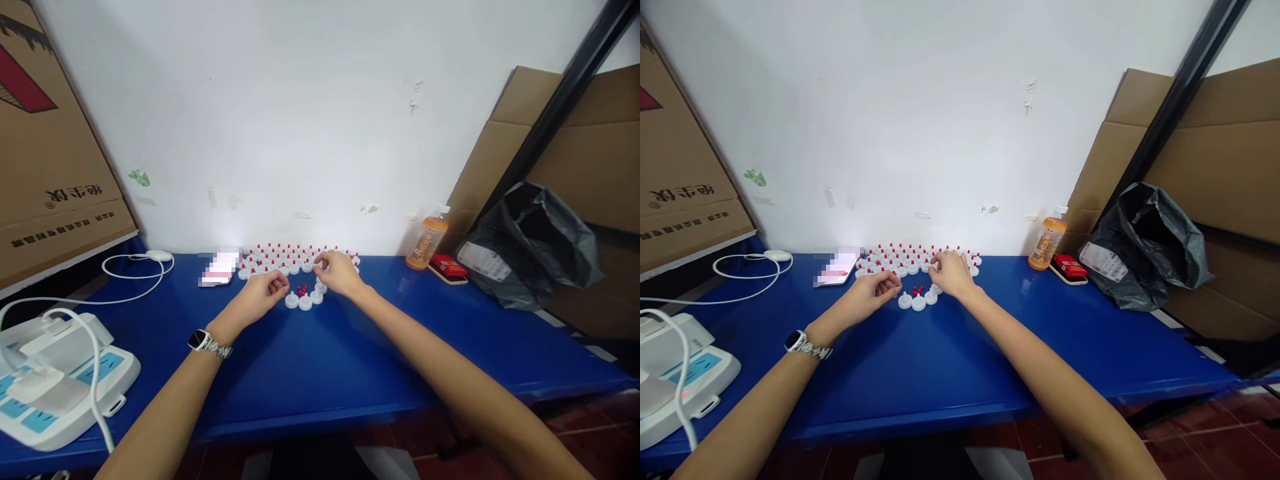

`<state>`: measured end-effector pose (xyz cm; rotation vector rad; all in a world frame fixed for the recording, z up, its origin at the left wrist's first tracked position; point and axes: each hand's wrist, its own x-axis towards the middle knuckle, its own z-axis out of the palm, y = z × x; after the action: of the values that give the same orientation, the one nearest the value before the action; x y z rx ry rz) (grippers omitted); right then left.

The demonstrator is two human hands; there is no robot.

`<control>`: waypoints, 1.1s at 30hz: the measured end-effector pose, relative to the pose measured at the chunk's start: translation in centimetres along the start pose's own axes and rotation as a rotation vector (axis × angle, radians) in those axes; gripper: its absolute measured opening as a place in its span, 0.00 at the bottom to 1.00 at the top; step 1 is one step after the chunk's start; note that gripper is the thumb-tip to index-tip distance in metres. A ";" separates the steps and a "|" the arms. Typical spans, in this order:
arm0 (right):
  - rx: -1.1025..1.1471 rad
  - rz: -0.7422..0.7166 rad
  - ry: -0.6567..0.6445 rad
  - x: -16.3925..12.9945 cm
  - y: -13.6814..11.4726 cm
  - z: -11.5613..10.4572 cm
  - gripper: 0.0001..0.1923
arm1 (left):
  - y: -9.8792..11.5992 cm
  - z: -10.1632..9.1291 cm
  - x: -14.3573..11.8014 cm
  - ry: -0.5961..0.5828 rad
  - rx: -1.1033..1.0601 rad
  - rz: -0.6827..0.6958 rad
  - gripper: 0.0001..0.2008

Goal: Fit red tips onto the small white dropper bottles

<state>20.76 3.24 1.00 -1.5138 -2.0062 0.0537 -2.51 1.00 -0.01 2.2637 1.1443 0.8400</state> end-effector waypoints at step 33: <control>0.534 -0.197 0.152 -3.5 -2.6 -1.7 0.14 | 4.3 1.6 3.6 0.061 0.437 0.399 0.12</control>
<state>19.90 -1.25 1.81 -0.9524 -1.8183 0.3540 2.64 1.43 2.67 2.9115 0.9882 0.8733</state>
